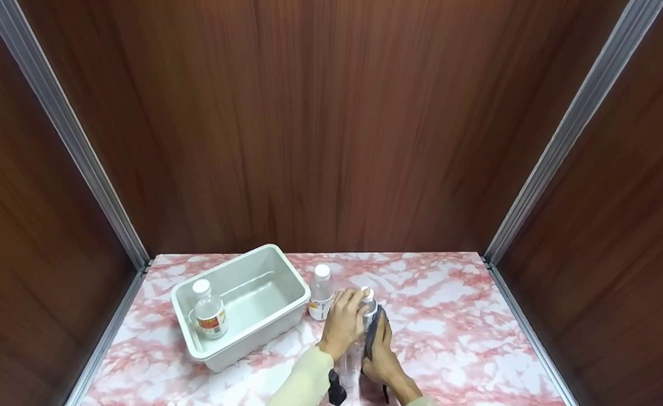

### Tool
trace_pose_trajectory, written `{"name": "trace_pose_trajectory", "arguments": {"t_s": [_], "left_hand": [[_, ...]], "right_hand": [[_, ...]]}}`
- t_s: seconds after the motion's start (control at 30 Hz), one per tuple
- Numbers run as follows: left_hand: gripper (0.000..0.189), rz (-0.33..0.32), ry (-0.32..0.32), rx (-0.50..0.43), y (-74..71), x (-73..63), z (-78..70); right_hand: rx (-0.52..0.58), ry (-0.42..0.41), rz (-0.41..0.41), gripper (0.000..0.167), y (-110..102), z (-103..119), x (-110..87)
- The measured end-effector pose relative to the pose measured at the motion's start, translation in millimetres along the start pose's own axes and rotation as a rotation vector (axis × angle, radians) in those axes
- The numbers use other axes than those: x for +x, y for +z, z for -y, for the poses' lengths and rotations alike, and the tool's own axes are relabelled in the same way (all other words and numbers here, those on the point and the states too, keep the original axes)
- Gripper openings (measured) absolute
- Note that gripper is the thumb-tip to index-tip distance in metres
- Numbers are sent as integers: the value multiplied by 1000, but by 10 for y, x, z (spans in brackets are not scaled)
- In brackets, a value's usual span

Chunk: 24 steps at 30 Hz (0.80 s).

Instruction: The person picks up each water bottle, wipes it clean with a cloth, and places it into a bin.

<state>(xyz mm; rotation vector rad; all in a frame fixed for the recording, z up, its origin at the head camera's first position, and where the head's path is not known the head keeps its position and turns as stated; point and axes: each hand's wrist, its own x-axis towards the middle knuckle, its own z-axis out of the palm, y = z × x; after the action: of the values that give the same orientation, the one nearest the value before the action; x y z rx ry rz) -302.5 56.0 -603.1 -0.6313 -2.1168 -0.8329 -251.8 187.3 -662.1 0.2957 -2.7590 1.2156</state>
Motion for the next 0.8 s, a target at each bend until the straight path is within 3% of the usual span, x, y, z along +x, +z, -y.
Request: {"name": "trace_pose_trajectory", "arguments": {"t_s": [0.3,0.53,0.8], "left_hand": [[34,3,-14,-10,-11,0,-3],[33,4,-4,-20,-16,-7,-8],[30,1,-5,-19,-4,-1,7]], "right_hand": [[14,1,10,116,17,-7,-18],[43,39,97,114,13,-12,-23],[23,48,86,114,15,-2,-17]]}}
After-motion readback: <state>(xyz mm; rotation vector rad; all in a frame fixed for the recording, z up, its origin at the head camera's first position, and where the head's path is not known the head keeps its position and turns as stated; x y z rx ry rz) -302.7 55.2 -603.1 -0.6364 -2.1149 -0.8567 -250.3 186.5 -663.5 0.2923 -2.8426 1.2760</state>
